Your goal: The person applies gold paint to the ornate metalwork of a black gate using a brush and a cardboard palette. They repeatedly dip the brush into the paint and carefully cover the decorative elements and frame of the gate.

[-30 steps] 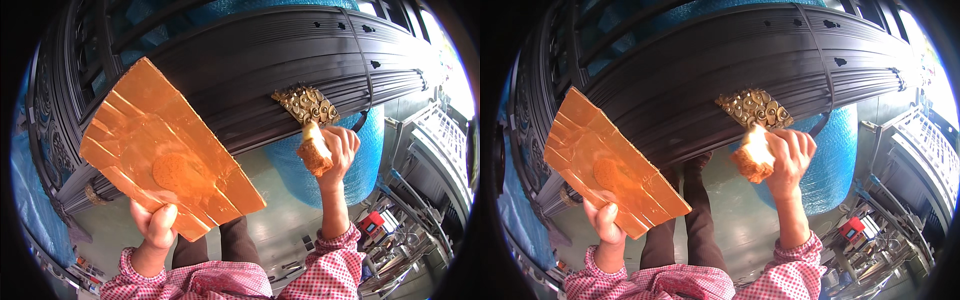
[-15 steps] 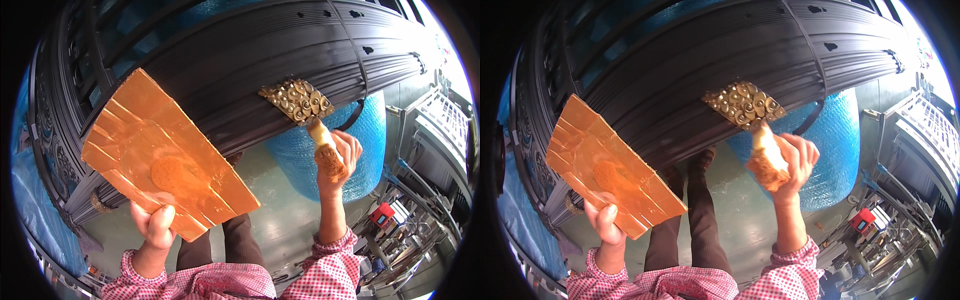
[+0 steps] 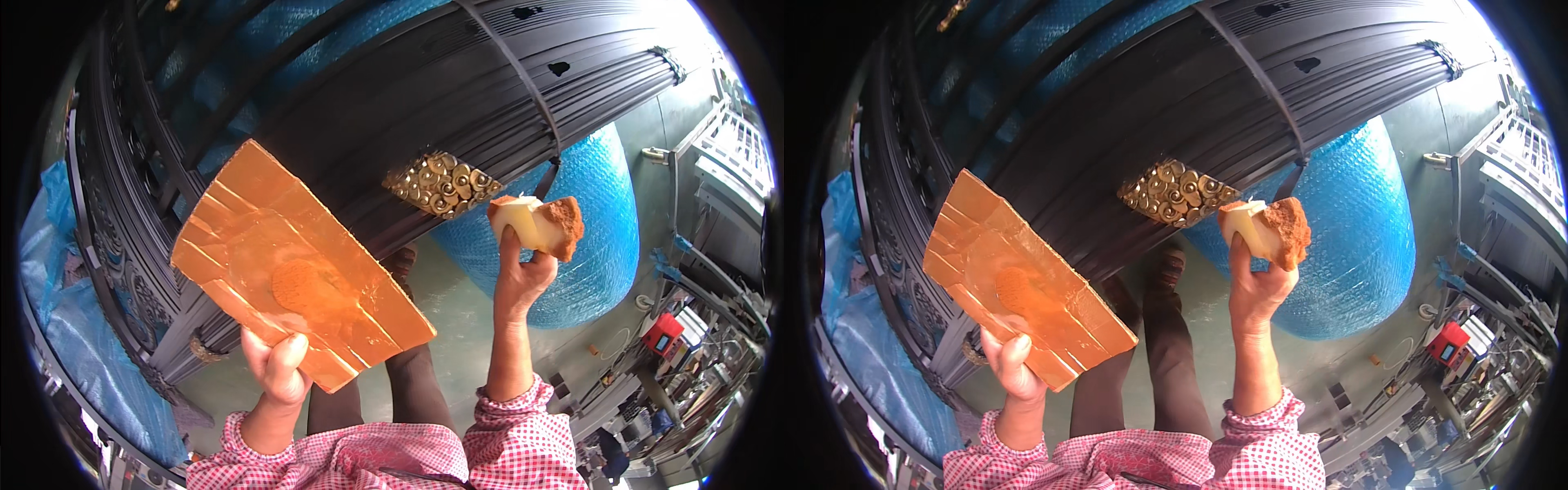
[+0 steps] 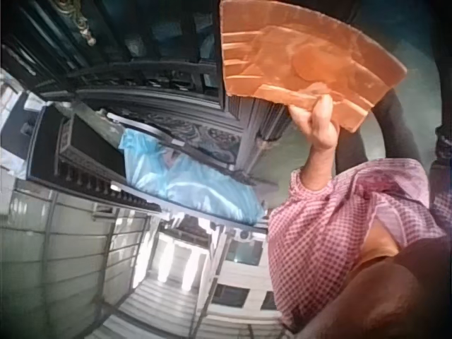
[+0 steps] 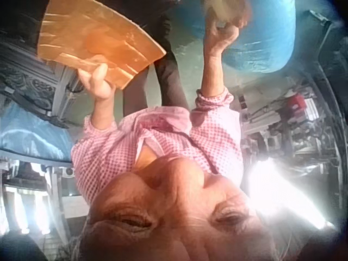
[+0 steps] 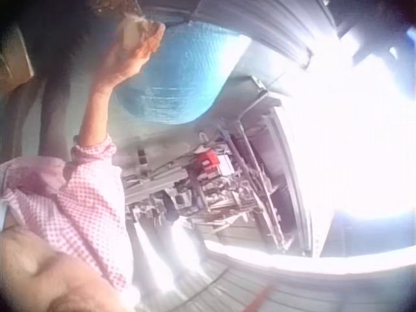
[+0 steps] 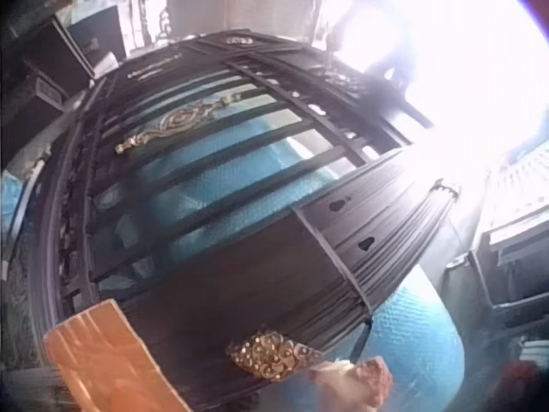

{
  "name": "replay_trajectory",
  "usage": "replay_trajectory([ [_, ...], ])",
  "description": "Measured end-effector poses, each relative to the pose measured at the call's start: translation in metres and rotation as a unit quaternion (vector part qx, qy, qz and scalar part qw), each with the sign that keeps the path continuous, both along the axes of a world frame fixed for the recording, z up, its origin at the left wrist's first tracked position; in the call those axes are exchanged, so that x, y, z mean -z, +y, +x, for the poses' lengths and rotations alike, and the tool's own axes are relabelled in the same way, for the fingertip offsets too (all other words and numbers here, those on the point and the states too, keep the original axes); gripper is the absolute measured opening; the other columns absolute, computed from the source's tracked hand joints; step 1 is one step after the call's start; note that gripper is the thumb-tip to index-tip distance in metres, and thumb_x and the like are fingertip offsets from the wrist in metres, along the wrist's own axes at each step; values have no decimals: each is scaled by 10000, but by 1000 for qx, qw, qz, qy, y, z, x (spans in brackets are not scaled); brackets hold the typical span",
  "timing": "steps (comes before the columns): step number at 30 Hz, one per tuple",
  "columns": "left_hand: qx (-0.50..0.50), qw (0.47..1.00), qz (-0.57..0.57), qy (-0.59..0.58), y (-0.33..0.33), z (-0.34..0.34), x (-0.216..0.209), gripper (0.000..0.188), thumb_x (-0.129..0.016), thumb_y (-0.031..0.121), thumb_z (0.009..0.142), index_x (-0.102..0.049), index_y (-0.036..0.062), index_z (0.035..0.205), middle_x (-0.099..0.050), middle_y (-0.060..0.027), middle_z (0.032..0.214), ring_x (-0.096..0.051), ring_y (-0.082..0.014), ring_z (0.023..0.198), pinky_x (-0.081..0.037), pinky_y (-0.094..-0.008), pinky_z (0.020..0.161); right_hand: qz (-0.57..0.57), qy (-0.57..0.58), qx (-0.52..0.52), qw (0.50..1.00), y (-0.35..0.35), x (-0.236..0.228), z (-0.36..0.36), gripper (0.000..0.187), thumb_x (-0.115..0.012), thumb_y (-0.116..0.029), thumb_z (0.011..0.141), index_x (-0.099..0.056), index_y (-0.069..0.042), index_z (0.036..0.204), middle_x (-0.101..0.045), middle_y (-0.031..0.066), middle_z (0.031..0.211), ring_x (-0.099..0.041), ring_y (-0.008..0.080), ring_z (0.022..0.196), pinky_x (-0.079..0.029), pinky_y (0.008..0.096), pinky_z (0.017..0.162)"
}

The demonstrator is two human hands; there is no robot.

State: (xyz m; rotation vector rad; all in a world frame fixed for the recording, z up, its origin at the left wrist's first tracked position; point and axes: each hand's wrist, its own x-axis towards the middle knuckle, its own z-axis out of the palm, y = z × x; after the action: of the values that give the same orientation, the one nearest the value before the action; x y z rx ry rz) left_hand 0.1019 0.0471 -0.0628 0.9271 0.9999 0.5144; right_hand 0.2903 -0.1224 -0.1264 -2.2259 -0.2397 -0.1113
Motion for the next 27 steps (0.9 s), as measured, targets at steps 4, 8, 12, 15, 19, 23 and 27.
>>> replay_trajectory([
  [4,8,1000,-1,-18,-4,14,-10,660,-481,117,646,-279,-31,1257,-436,-150,1085,-469,-220,993,-410,-356,883,84,51,63,993,11,16,-29,214,-620,-73,795,-585,31,978,-622,57,914,-579,123,845,-454,254,762],
  [8,67,998,4,-16,3,4,-5,681,-473,117,644,-263,-29,1275,-429,-161,1119,-460,-230,1019,-398,-363,904,140,33,104,984,32,15,-38,300,-638,-45,778,-549,33,1054,-608,60,950,-575,119,847,-439,244,791],
  [12,117,993,14,0,8,7,-17,702,-475,120,644,-249,-19,1295,-418,-166,1151,-453,-236,1048,-385,-370,922,32,14,65,997,25,5,-31,395,-665,-53,761,-530,-3,1129,-601,61,991,-566,114,906,-440,256,820],
  [15,150,988,38,-8,18,10,-35,706,-481,128,647,-248,-13,1298,-410,-171,1173,-446,-239,1067,-379,-372,930,75,4,129,989,7,-15,-28,350,-659,-48,762,-559,0,1094,-595,65,1019,-571,131,905,-446,257,818],
  [19,193,980,43,4,28,11,-42,702,-489,139,655,-248,-14,1297,-405,-170,1191,-442,-240,1076,-375,-369,934,59,-70,133,987,14,-41,-35,294,-669,-28,749,-583,7,1028,-631,93,966,-621,153,839,-475,266,766],
  [23,217,975,54,4,35,7,-44,691,-489,143,661,-253,-21,1290,-408,-165,1189,-443,-238,1074,-371,-363,936,77,9,163,984,6,-34,-35,246,-673,-43,748,-591,-13,978,-627,72,865,-611,145,756,-472,260,702],
  [27,236,971,35,-2,37,1,-29,680,-483,131,662,-260,-25,1286,-409,-161,1192,-440,-234,1081,-364,-359,942,79,-28,189,978,-13,-24,-44,225,-652,-22,739,-588,-11,955,-619,78,827,-612,151,747,-469,263,678],
])
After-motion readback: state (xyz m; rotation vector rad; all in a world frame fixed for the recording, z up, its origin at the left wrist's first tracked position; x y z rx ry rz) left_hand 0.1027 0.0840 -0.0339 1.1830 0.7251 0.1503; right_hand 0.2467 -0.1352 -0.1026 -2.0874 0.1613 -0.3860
